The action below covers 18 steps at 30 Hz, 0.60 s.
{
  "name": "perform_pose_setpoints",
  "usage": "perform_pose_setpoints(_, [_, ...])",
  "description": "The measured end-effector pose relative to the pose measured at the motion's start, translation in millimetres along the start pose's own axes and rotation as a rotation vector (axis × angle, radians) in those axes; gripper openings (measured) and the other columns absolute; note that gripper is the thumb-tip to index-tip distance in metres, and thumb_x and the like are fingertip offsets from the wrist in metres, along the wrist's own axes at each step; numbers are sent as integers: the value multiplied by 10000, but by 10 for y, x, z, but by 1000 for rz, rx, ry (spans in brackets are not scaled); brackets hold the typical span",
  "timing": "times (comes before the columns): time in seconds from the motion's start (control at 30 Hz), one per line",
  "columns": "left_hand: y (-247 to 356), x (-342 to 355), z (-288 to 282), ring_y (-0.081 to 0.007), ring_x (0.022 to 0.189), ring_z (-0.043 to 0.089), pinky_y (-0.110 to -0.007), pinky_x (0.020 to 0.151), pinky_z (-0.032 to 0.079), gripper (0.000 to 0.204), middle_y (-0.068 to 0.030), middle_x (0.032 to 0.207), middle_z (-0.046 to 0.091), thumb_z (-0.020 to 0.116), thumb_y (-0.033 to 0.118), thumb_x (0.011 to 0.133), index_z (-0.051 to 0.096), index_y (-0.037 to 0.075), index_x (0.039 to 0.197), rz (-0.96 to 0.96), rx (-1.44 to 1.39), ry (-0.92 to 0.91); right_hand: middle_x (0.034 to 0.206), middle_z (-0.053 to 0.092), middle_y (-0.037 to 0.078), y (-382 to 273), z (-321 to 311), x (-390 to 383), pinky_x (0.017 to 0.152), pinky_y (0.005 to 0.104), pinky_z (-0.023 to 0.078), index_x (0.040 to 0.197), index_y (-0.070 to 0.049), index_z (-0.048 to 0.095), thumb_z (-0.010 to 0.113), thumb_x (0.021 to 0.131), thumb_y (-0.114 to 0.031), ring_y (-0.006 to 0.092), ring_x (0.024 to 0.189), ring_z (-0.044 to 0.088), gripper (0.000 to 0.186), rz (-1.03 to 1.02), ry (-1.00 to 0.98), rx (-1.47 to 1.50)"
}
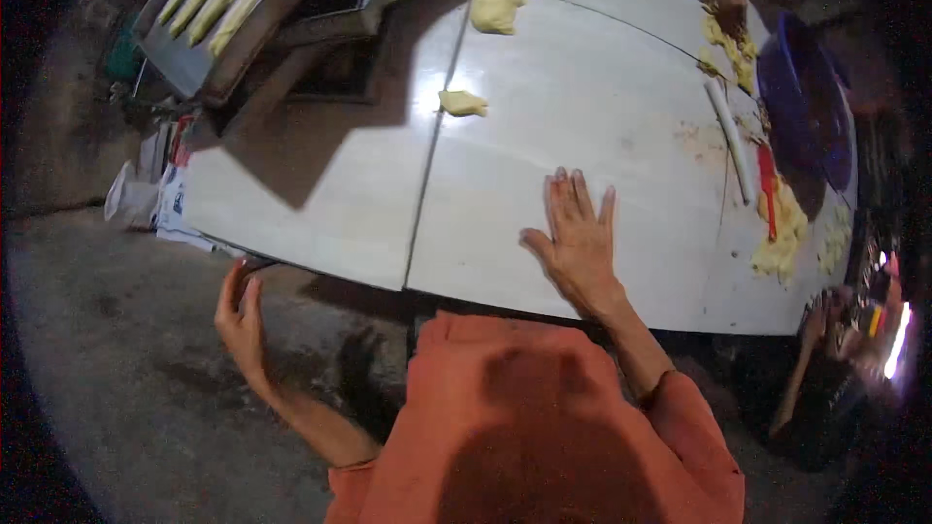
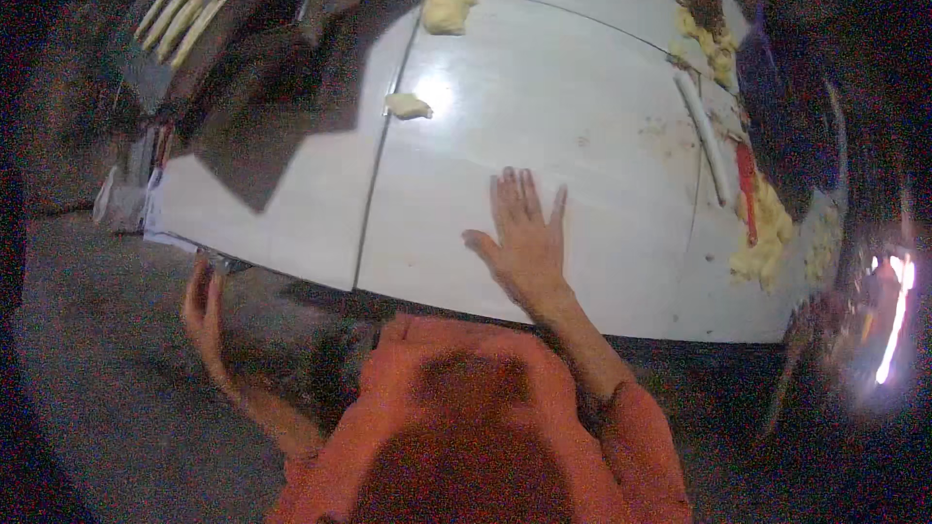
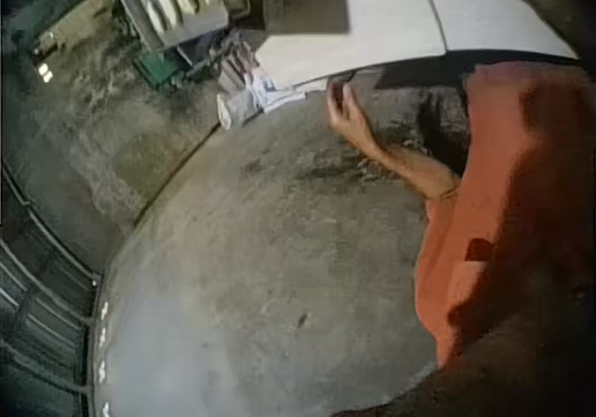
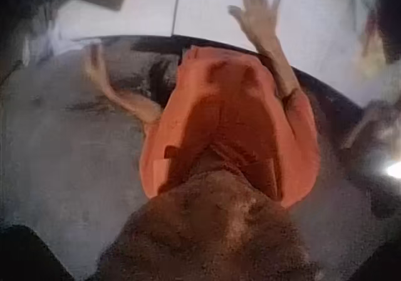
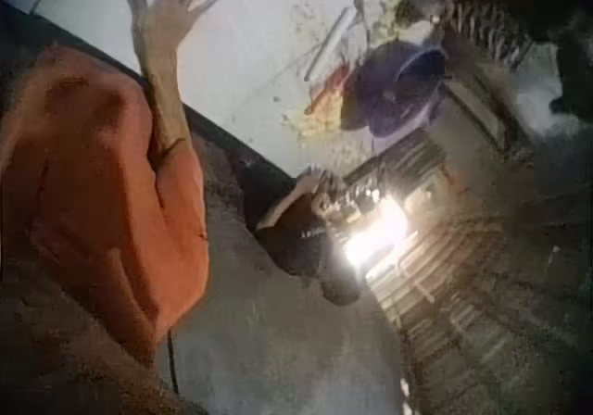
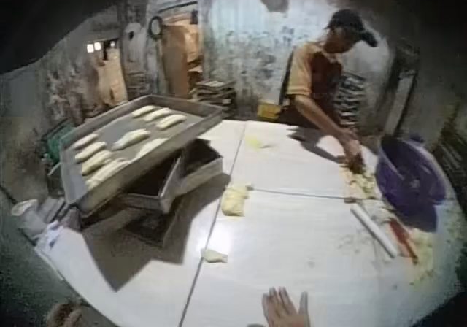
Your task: The person flattens pieces of dough using their hands and a roller, spreads chocolate filling over them with a spatula, and adds banana slices. They then roll the filled dough into shape and arrange the rolls onto a metal tray.
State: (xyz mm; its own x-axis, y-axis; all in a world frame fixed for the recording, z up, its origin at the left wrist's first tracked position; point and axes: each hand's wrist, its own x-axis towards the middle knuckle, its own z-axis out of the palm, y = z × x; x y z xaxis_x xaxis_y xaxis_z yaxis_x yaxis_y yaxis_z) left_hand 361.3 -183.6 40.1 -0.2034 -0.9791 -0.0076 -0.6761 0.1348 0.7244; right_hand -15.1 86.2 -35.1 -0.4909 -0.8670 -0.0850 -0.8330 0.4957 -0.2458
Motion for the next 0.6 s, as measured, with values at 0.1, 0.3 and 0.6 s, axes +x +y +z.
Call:
perform_pose_setpoints(0.1, [63,-198,214,-267,1209,641,-409,1010,525,456,-194,1309,673,697,203,991,620,-22,1379,1,-55,-35,1708,159,181,496,31,-408,1195,712,-38,1615,-19,242,481,967,-672,291,1593,112,950,275,-14,-23])
perform_pose_setpoints(0.3, [1059,-182,1340,-236,1188,645,-391,957,536,474,-168,1314,677,706,203,982,610,34,1415,222,-84,-473,1676,296,112,-29,266,182,1252,621,75,1601,-51,306,445,985,-661,237,1572,207,878,-342,51,283])
perform_pose_setpoints(0.6, [1683,-359,1846,-262,1122,678,-409,973,519,467,-171,1271,710,727,235,964,647,9,1364,401,144,-633,1249,683,157,2066,-401,-1491,997,477,490,1250,-41,648,753,909,-292,353,1134,649,435,580,733,122])
